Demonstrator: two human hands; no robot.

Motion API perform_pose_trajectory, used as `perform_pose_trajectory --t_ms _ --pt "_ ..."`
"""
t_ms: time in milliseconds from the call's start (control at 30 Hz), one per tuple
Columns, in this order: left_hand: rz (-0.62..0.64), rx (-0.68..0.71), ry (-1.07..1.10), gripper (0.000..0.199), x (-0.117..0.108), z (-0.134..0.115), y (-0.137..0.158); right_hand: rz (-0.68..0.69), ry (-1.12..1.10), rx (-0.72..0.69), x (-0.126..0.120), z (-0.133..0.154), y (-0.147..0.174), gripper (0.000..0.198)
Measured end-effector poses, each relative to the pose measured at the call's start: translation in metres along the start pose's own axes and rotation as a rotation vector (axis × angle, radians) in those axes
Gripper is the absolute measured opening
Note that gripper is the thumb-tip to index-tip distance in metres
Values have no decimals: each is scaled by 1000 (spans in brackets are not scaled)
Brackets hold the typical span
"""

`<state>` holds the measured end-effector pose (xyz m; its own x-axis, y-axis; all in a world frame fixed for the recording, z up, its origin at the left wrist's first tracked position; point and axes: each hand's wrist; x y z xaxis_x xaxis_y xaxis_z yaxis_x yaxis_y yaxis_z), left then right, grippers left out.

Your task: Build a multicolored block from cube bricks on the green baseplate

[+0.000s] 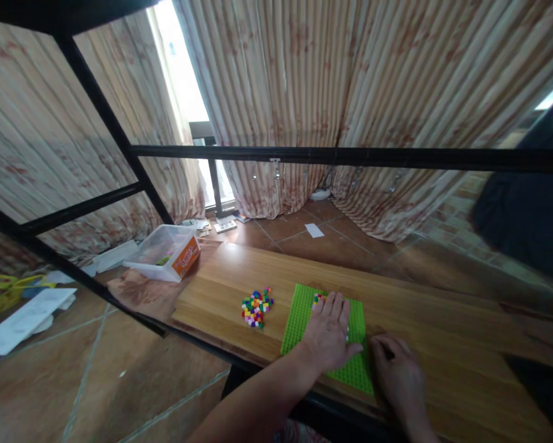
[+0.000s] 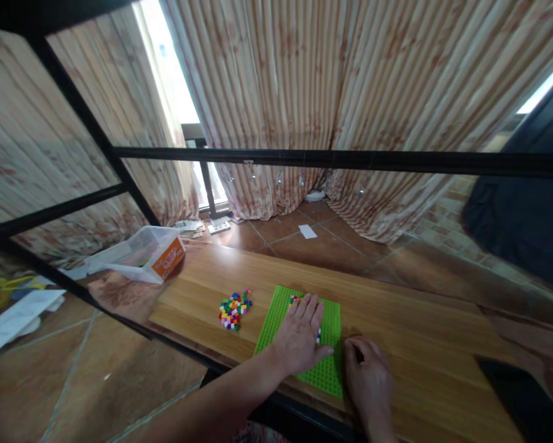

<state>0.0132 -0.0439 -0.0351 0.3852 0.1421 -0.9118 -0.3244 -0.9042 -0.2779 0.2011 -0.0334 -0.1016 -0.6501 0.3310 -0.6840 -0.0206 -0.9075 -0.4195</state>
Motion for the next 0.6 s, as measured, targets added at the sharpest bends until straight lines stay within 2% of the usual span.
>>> perform_pose_trajectory --t_ms 167,267,367,467,600 --pt "-89 0 61 72 -14 -5 16 3 30 -10 -2 -2 0 35" --pt "-194 -115 100 55 -24 0 43 -10 47 -9 -3 -1 1 35" --pt "-313 -308 98 32 -30 21 81 -20 63 -6 -3 0 1 36" --pt "-368 -498 9 14 -35 51 116 -27 84 -6 -4 1 0 37" --pt "-373 -515 -62 18 -41 80 141 -6 104 10 -4 0 0 40"
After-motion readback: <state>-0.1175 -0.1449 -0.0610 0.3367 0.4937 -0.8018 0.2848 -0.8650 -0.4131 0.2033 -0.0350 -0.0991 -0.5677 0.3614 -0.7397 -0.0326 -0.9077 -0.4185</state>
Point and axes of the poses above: each hand's wrist, its own y-axis away from the middle knuckle, its own x-axis out of the palm, z = x × y, and after that the axes turned 1 degree about -z, right-handed
